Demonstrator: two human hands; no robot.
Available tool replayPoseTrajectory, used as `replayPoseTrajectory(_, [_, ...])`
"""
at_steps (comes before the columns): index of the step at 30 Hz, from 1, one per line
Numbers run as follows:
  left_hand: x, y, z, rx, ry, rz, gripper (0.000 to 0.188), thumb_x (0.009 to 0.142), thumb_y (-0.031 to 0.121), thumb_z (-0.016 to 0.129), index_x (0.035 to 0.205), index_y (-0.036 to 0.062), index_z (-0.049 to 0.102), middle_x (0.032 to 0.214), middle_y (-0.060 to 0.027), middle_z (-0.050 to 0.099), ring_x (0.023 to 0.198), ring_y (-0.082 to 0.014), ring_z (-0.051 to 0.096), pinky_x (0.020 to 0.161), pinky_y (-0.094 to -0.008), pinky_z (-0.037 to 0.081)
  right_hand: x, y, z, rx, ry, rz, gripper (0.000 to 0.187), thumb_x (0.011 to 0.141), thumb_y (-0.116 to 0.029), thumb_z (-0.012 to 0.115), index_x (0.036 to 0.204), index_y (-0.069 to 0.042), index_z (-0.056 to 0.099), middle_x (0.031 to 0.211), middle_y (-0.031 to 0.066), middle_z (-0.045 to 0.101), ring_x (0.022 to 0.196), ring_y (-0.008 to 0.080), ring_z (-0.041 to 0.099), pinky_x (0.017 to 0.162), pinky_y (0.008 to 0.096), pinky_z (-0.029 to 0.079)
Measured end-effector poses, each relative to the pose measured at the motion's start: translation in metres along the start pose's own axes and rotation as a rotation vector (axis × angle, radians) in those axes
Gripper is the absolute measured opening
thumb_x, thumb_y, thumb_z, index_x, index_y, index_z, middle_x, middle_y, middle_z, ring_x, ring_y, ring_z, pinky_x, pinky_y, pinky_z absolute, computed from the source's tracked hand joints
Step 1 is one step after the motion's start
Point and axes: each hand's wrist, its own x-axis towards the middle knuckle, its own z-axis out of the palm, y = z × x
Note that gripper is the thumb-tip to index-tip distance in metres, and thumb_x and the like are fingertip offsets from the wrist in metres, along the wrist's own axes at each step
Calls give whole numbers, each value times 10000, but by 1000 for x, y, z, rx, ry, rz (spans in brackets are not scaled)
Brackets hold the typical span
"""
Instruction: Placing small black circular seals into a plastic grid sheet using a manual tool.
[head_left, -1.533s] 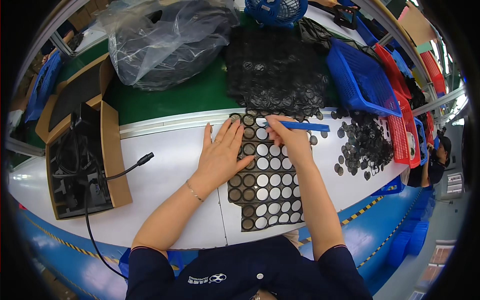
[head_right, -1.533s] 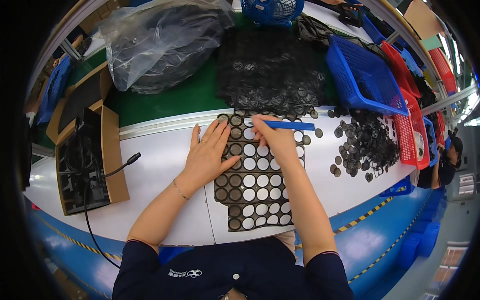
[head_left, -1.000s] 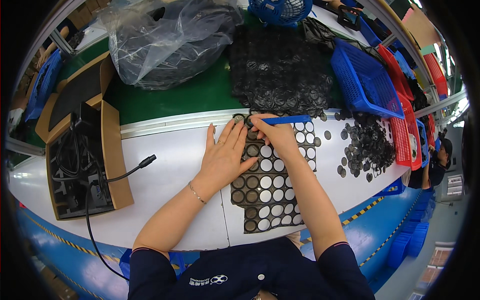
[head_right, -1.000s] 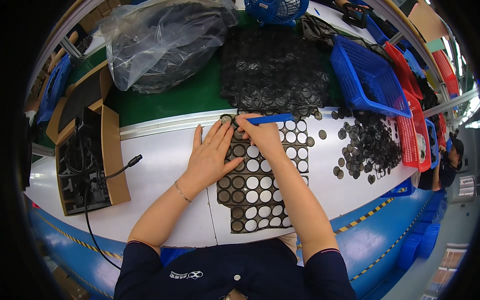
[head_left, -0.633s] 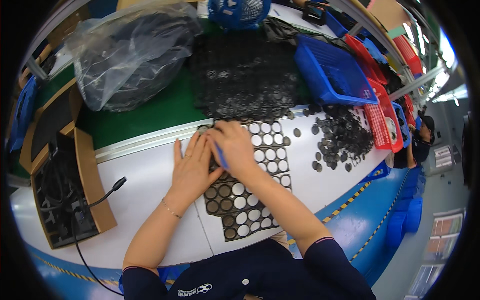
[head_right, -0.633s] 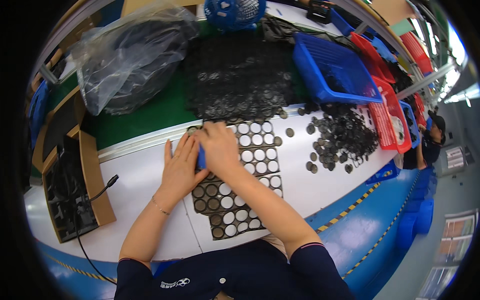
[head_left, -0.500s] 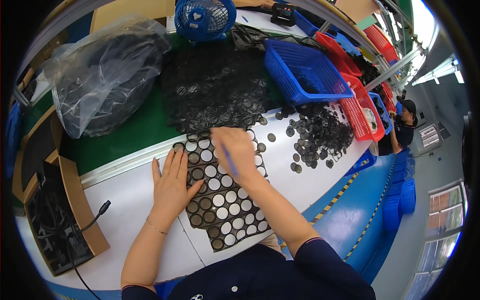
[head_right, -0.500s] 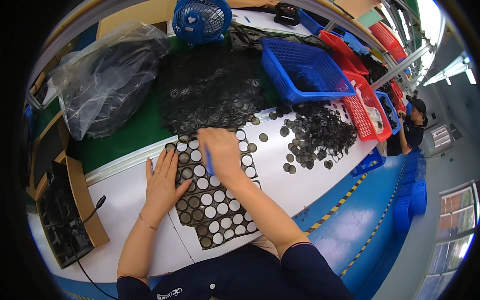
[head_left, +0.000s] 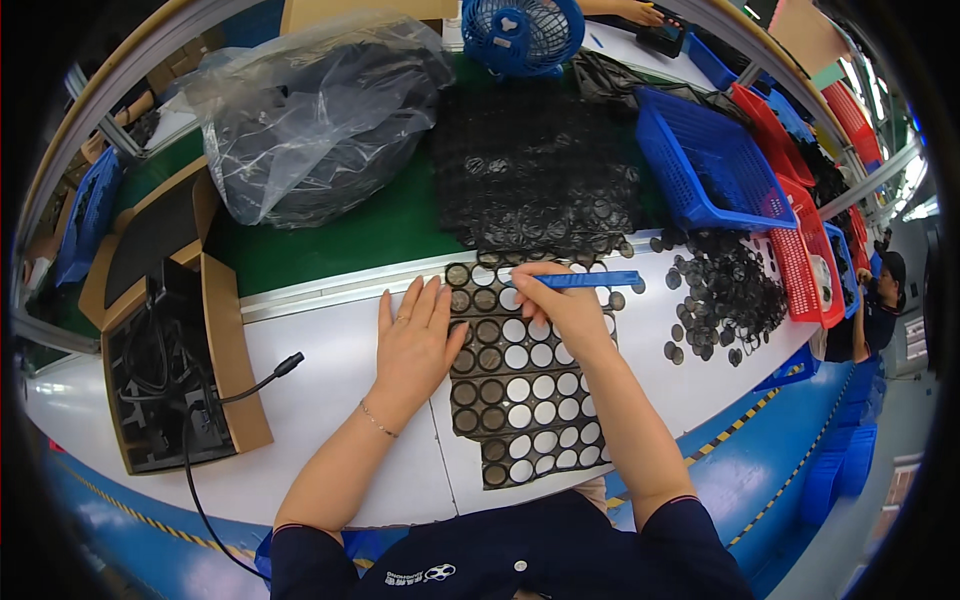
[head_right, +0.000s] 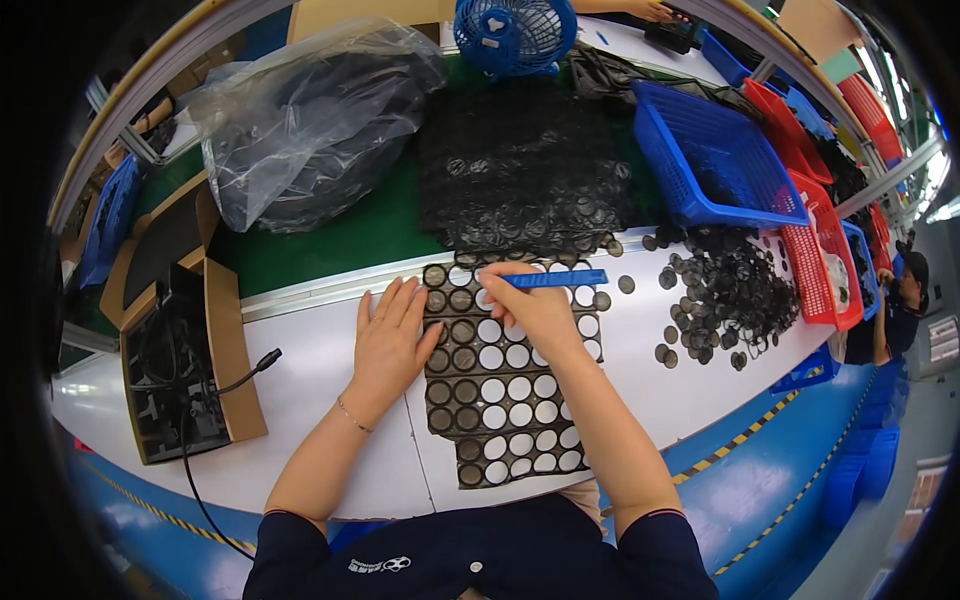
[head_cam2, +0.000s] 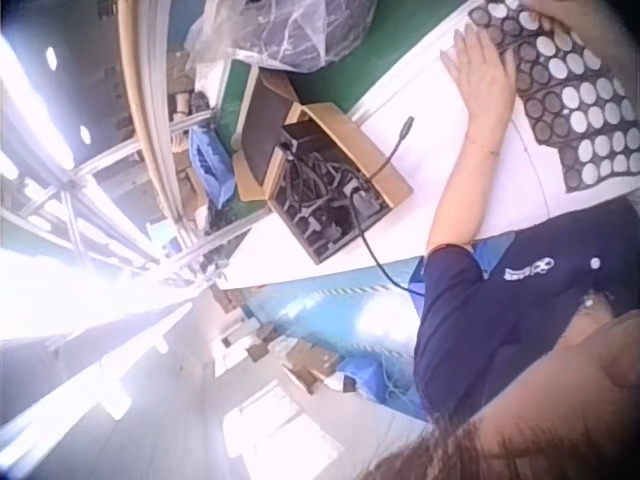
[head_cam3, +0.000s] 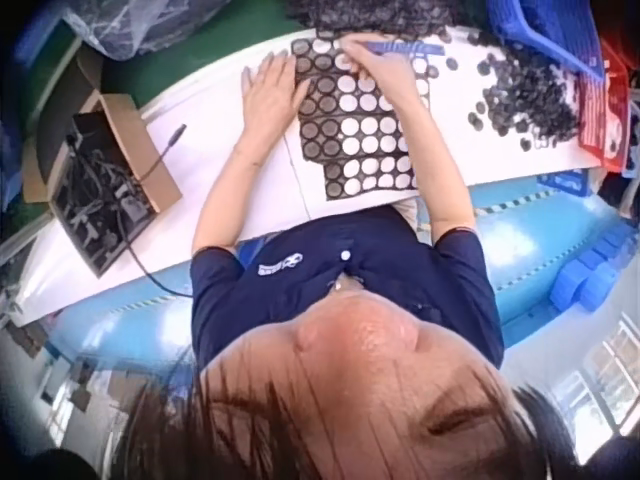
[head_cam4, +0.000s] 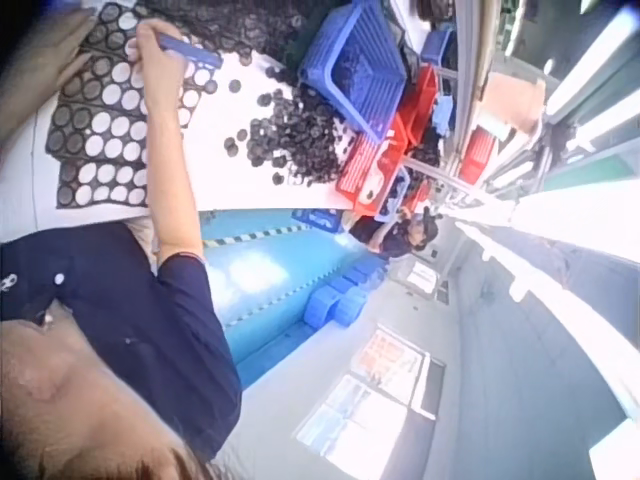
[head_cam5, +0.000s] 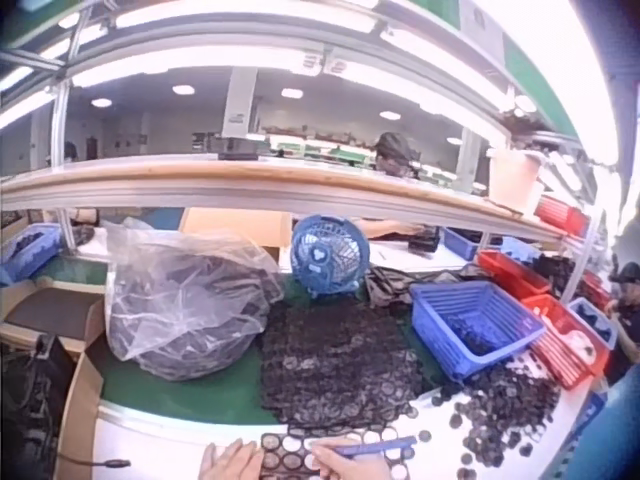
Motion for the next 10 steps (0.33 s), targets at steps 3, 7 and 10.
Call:
replayPoseTrajectory(3, [3,2,-3,5,-14,-9,508,892,302,704,1296,10,606,1384,-141,580,1345,-300,494,1131,-561,307,19,10,32,25,-89,-37,277,956,-217,692,1136,-7,703,831,30,690,689,65,616,543,192,473])
replayPoseTrajectory(7, [3,3,-3,16,-44,-20,510,903,305,687,1310,10,601,1399,-131,569,1360,-290,478,1135,-569,299,37,27,40,-79,-140,-33,288,963,-231,682,1164,-26,703,857,29,697,701,69,617,547,197,471])
replayPoseTrajectory(10, [2,5,-3,15,-56,-30,523,903,321,686,1318,16,600,1419,-131,555,1390,-280,448,1148,-580,283,34,27,40,-135,-144,-20,273,967,-228,674,1183,-64,711,875,35,700,720,72,624,560,192,475])
